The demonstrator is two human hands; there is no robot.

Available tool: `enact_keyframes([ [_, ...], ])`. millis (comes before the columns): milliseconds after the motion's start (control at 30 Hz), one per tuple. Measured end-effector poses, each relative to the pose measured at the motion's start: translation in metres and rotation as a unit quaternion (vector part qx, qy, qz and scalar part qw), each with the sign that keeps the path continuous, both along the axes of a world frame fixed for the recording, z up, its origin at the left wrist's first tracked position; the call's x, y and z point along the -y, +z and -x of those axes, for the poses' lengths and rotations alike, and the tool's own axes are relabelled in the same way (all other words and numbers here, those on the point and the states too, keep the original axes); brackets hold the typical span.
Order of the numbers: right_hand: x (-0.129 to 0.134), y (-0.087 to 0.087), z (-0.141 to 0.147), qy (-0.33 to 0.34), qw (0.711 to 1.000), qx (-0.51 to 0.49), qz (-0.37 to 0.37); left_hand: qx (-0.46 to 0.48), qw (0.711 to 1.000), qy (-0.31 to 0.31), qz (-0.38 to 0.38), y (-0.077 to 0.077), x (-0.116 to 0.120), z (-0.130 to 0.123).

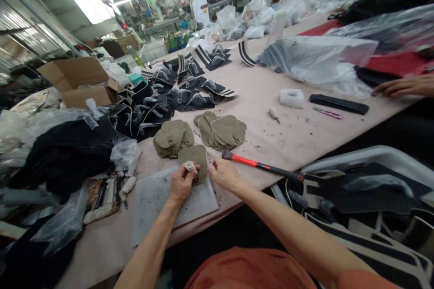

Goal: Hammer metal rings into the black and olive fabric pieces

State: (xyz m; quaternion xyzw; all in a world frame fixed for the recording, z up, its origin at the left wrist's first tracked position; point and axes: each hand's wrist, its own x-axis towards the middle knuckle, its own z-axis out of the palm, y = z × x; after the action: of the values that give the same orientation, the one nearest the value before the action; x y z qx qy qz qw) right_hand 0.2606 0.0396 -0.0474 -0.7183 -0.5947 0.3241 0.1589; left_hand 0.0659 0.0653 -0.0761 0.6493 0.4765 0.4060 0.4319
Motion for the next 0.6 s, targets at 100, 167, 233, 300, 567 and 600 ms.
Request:
enact_keyframes([
  [100,-0.011,-0.007,0.037,-0.050,0.997,-0.018,0.050,-0.002,1.000,0.019,-0.010,0.002,0.002,-0.003],
  [167,-0.014,-0.012,0.047,-0.082,0.995,-0.018,0.050,-0.007,0.999,0.047,-0.021,0.003,0.005,-0.008],
  [233,-0.014,-0.016,0.049,-0.101,0.994,-0.020,0.039,-0.012,0.995,0.092,-0.029,0.003,0.008,-0.015],
  [300,-0.013,-0.018,0.047,-0.102,0.994,-0.021,0.032,-0.012,0.988,0.151,-0.032,0.002,0.010,-0.023],
  [567,-0.011,-0.019,0.044,-0.076,0.997,0.008,0.005,-0.077,0.956,0.280,-0.032,0.001,0.015,-0.040],
  [600,-0.011,-0.018,0.044,-0.072,0.997,0.013,0.004,-0.091,0.951,0.293,-0.034,0.003,0.015,-0.042],
])
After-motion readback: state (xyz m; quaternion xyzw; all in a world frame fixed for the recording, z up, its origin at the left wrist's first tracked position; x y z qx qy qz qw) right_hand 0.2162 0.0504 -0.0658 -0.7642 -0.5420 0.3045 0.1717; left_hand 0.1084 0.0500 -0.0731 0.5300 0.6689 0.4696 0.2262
